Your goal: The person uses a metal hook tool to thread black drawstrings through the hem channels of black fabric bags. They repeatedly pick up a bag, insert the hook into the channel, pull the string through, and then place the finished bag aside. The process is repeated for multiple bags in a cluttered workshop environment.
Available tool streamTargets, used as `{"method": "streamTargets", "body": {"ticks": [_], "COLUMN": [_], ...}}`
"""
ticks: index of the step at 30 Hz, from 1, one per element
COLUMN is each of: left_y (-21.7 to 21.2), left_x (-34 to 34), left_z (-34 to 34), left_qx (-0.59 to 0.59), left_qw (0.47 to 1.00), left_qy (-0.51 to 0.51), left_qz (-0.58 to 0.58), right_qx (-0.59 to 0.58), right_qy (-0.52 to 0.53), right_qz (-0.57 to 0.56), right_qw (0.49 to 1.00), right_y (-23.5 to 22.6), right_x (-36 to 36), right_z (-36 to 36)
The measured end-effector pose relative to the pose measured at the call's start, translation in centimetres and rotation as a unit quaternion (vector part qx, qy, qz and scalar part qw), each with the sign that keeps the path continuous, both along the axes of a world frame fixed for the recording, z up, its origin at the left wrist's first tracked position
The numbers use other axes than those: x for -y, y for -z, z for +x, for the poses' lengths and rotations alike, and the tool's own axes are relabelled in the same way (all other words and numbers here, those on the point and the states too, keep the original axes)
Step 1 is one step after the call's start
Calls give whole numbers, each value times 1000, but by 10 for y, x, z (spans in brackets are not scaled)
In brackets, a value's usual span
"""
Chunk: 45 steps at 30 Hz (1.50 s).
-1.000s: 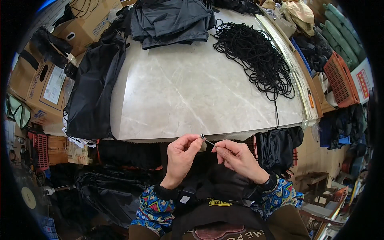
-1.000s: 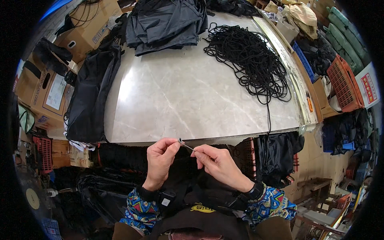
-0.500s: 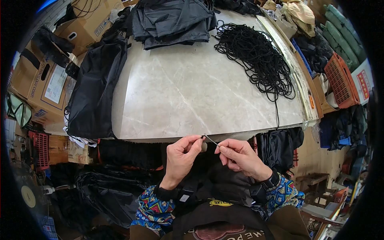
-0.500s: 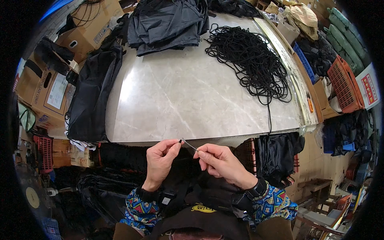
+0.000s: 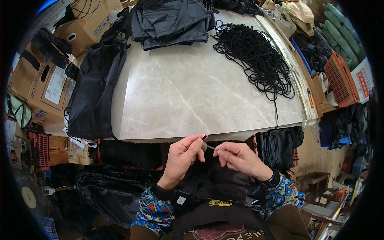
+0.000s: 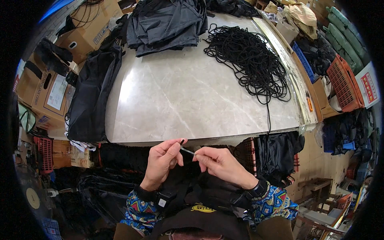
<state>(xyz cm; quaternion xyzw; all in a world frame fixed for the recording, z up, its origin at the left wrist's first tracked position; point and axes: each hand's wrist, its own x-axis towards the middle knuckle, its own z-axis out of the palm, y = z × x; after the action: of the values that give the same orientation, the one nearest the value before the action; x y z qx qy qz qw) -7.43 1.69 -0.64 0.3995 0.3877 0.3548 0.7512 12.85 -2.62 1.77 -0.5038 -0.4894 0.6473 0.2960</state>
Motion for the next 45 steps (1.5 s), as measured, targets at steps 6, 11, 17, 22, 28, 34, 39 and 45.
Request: {"method": "streamTargets", "body": {"ticks": [6, 11, 17, 22, 28, 34, 39, 45], "left_y": [-6, 10, 21, -4, -5, -6, 0, 2], "left_x": [-4, -29, -34, -178, -397, -402, -215, -131], "left_z": [12, 35, 103, 105, 88, 91, 37, -19], "left_qx": [-23, -45, -167, -333, -519, -349, -255, -409], "left_qw": [998, 995, 913, 822, 505, 590, 567, 660], "left_qy": [-58, -51, 210, 219, -222, -107, 374, 171], "left_qz": [4, 66, 307, 406, 654, 720, 688, 606], "right_qx": [74, 96, -189, -239, -142, -109, 21, 481], "right_qy": [-18, 28, 90, 286, 329, 336, 229, 56], "right_qz": [87, 360, 318, 227, 100, 21, 86, 356], "right_qw": [993, 928, 925, 900, 928, 935, 969, 799], "right_y": [-4, -35, -32, -38, -5, 8, -4, 38], "right_x": [7, 17, 2, -6, -12, -13, -21, -61], "right_z": [-4, 5, 35, 76, 83, 101, 91, 54]}}
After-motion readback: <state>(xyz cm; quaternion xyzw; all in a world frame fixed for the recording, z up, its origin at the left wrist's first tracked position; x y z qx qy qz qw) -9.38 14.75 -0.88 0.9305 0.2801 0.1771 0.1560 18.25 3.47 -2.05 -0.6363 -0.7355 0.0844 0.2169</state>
